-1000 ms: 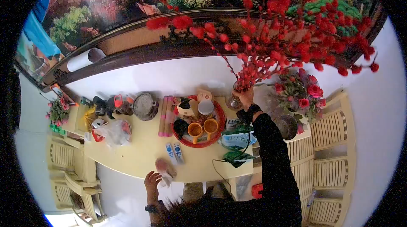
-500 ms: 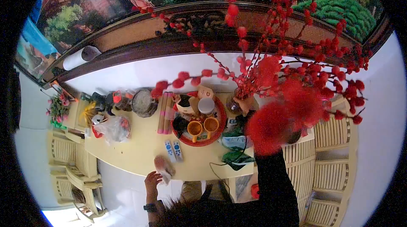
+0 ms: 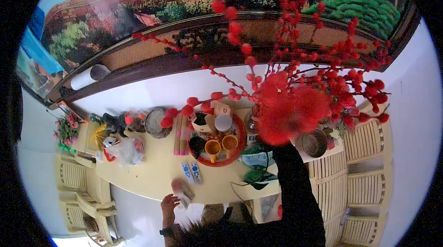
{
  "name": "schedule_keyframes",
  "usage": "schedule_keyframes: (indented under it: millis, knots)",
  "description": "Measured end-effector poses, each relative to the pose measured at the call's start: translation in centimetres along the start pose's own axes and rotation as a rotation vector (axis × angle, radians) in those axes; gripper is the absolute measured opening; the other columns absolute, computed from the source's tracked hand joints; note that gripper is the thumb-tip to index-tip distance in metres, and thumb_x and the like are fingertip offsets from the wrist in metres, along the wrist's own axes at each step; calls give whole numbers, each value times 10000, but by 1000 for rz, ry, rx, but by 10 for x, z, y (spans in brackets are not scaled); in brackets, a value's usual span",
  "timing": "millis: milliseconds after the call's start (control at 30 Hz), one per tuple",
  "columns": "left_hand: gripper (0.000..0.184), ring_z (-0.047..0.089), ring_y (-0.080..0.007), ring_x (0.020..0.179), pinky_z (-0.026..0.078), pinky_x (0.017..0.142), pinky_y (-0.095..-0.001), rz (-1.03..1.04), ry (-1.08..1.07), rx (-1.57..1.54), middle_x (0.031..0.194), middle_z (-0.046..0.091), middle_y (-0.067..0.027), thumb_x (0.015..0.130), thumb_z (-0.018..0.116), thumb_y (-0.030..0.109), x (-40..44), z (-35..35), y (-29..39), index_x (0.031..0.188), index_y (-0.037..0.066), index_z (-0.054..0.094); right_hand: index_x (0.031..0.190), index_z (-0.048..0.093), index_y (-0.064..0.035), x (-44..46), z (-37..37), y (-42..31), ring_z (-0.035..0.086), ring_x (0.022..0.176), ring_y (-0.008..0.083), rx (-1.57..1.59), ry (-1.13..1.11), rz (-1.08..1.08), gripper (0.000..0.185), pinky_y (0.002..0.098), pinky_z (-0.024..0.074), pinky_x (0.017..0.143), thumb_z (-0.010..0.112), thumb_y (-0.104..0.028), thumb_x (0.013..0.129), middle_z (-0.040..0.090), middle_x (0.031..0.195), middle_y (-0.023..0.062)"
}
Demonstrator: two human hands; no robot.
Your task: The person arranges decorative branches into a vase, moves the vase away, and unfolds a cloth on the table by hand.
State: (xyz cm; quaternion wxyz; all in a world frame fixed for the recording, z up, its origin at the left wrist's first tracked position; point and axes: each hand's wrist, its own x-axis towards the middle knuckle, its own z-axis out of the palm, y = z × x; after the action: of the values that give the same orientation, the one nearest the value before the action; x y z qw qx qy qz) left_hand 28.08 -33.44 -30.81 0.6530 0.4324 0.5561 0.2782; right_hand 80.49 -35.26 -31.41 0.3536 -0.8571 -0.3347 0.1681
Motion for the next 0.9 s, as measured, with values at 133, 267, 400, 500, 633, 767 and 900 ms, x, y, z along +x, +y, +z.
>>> schedule_keyframes:
  millis: [133,267,400,500,633,767,900]
  knots:
    - [257,567,-205,746,471,642,-279,18,-23,-38,858,565,-126,753,469,24,-1,-4,-4,1003,-36,456,1090,418,-50,-16,-20,-32,453,980,265,324,-139,136,607,348,376,811,668,-330,614,470,1079,130]
    - [289,568,-202,745,475,633,-277,-42,-7,-39,857,562,-125,729,511,57,-2,-1,-5,999,-30,459,1274,106,-74,-8,0,-7,290,1147,279,48,-51,96,765,418,299,948,624,-179,721,236,1273,135]
    - [298,570,-201,733,477,614,-271,-68,12,-11,825,568,-119,726,515,76,-5,-3,-6,998,-31,457,1243,157,-70,5,46,46,336,1105,277,512,161,-75,775,407,317,919,664,-180,667,285,1232,124]
    - [299,573,-204,719,478,603,-275,-41,-13,-61,813,569,-124,724,506,77,-8,-9,-6,1000,-28,457,1148,309,-39,0,61,39,423,1019,254,560,473,-165,730,367,353,847,722,-197,567,416,1121,117]
    - [271,573,-205,702,481,574,-280,-90,-70,-166,808,569,-135,732,489,30,-3,-14,-11,997,-18,461,1106,366,-25,-4,71,29,452,994,261,415,518,70,712,349,367,818,739,-238,539,461,1089,127]
    - [240,572,-203,704,481,588,-275,4,-104,-44,812,569,-131,750,479,26,-6,-11,-12,985,-20,463,1117,361,-28,-12,65,38,433,1014,265,455,297,1,675,349,355,836,711,-233,577,443,1116,125]
    - [246,574,-205,724,481,605,-272,-17,-84,-3,812,570,-129,753,483,45,-13,-11,-8,982,-39,457,1138,349,-33,-20,48,41,410,1037,263,518,115,-55,634,356,338,862,676,-206,623,420,1147,111]
